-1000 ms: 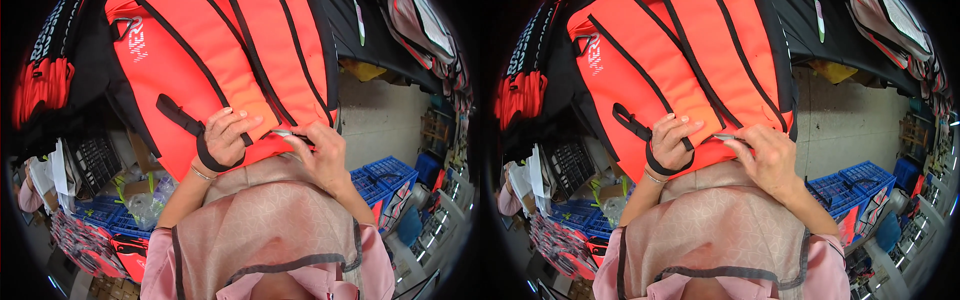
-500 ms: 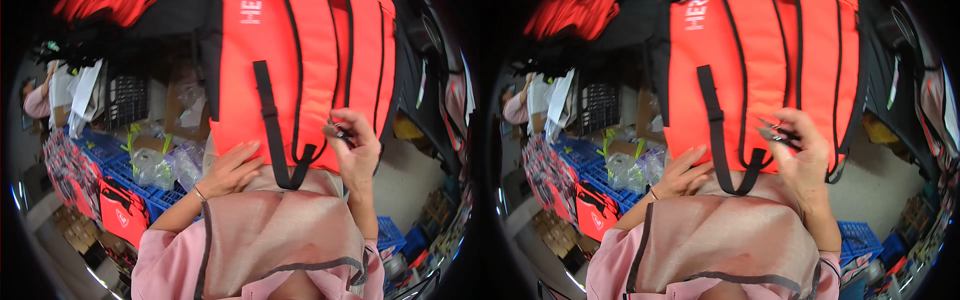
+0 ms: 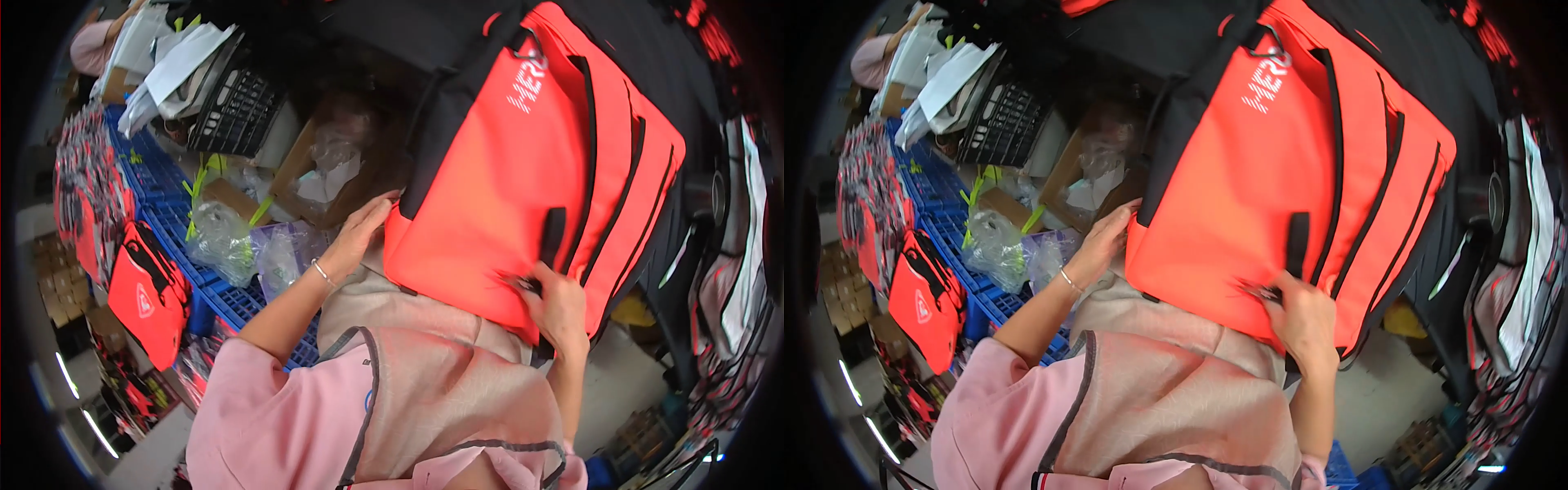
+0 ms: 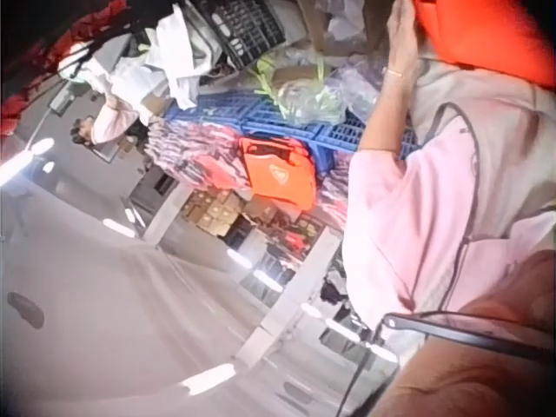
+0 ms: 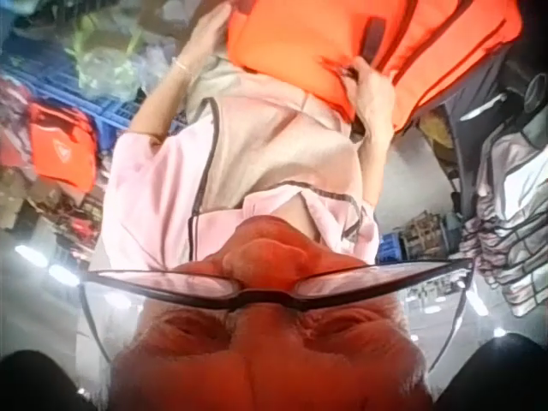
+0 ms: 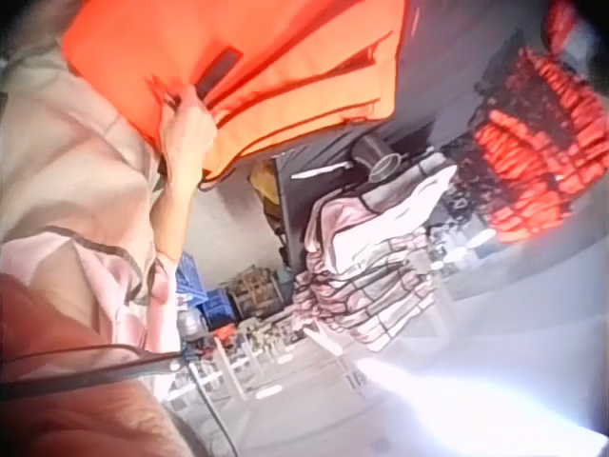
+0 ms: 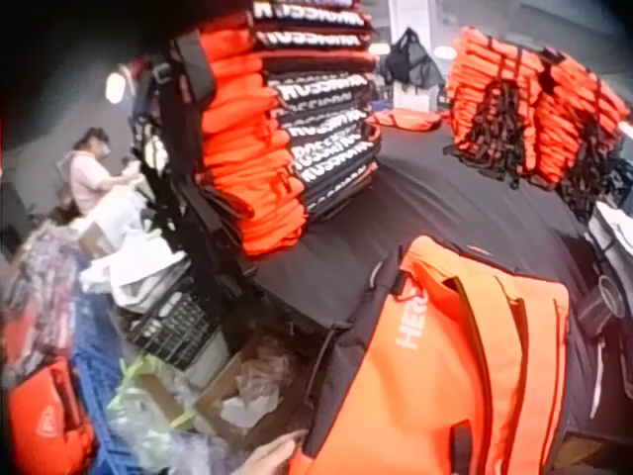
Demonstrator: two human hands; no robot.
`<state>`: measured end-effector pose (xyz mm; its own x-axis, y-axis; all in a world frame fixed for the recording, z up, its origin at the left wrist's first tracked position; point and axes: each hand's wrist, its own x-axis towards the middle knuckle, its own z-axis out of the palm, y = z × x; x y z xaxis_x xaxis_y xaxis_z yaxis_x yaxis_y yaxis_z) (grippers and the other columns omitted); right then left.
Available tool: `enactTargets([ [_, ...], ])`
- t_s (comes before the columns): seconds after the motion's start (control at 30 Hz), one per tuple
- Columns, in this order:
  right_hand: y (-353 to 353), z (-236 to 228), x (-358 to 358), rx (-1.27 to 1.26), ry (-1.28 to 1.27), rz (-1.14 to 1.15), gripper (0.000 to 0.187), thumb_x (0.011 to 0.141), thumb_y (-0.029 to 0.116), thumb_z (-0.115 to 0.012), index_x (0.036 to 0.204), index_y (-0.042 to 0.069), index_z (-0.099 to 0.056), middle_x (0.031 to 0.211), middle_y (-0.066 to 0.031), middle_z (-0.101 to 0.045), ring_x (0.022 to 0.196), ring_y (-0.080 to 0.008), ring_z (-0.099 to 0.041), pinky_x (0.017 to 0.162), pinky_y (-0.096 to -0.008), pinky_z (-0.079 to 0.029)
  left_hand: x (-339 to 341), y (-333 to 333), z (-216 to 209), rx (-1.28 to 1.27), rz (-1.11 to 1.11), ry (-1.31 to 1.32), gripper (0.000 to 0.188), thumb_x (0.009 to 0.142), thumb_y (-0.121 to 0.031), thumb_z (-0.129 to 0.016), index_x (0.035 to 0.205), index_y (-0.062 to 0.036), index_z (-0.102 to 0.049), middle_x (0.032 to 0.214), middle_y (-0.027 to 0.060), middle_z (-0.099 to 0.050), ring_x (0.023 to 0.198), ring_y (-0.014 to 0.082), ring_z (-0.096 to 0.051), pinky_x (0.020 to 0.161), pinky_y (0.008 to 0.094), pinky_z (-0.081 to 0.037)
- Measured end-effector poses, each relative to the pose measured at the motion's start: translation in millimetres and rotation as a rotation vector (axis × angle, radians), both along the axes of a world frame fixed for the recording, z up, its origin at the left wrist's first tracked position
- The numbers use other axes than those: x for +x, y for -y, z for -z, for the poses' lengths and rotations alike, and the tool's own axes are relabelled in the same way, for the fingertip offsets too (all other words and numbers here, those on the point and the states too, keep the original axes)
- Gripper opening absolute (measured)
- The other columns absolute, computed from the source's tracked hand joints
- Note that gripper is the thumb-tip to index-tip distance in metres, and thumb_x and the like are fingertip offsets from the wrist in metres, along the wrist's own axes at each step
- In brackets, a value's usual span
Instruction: Inspecting and trimming loose threads on a red and black backpack using a small blade.
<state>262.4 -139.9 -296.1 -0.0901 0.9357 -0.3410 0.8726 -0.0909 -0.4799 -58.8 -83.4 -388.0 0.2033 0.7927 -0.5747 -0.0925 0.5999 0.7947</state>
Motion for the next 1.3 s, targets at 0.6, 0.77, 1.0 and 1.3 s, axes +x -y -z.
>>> enactTargets([
  [0.6,-70.8,41.0,-40.9,0.181,-0.743,0.395,0.007,0.090,0.001,-0.067,0.087,0.001,-0.060,0.075,0.0047,-0.056,0.068,-0.0036,-0.049,0.063,-0.0199,-0.039,8.9,-6.5,4.8,-0.112,0.122,0.739,0.097,0.071,-0.019,-0.087,0.150,-0.0016,-0.033,0.141,0.0066,-0.051,0.128,0.0160,-0.049,0.109,0.0304,-0.037],
  [0.77,-69.2,63.0,-29.1,0.208,-0.711,0.366,0.006,0.089,-0.001,-0.067,0.090,0.001,-0.061,0.078,0.0050,-0.057,0.072,-0.0031,-0.049,0.066,-0.0193,-0.039,-4.7,-12.4,0.1,0.061,0.216,0.239,0.086,0.072,-0.019,-0.087,0.143,0.0033,-0.042,0.116,0.0035,-0.062,0.105,0.0088,-0.058,0.091,0.0244,-0.048],
  [1.0,-70.9,58.9,-30.4,0.180,-0.698,0.392,0.011,0.085,-0.009,-0.063,0.091,-0.001,-0.060,0.082,0.0037,-0.057,0.076,-0.0038,-0.050,0.070,-0.0191,-0.042,-6.7,-6.5,12.2,-0.100,0.001,0.507,0.072,0.088,-0.031,-0.072,0.143,0.0041,-0.042,0.121,0.0055,-0.061,0.106,0.0106,-0.059,0.093,0.0271,-0.048],
  [1.3,-73.4,52.3,-32.9,0.151,-0.654,0.431,0.007,0.088,-0.002,-0.066,0.087,0.001,-0.060,0.075,0.0055,-0.054,0.070,-0.0028,-0.047,0.066,-0.0186,-0.040,-3.0,2.4,36.2,0.040,0.193,0.491,0.097,0.071,-0.040,-0.084,0.145,0.0041,-0.039,0.136,0.0098,-0.054,0.122,0.0185,-0.053,0.105,0.0335,-0.042],
])
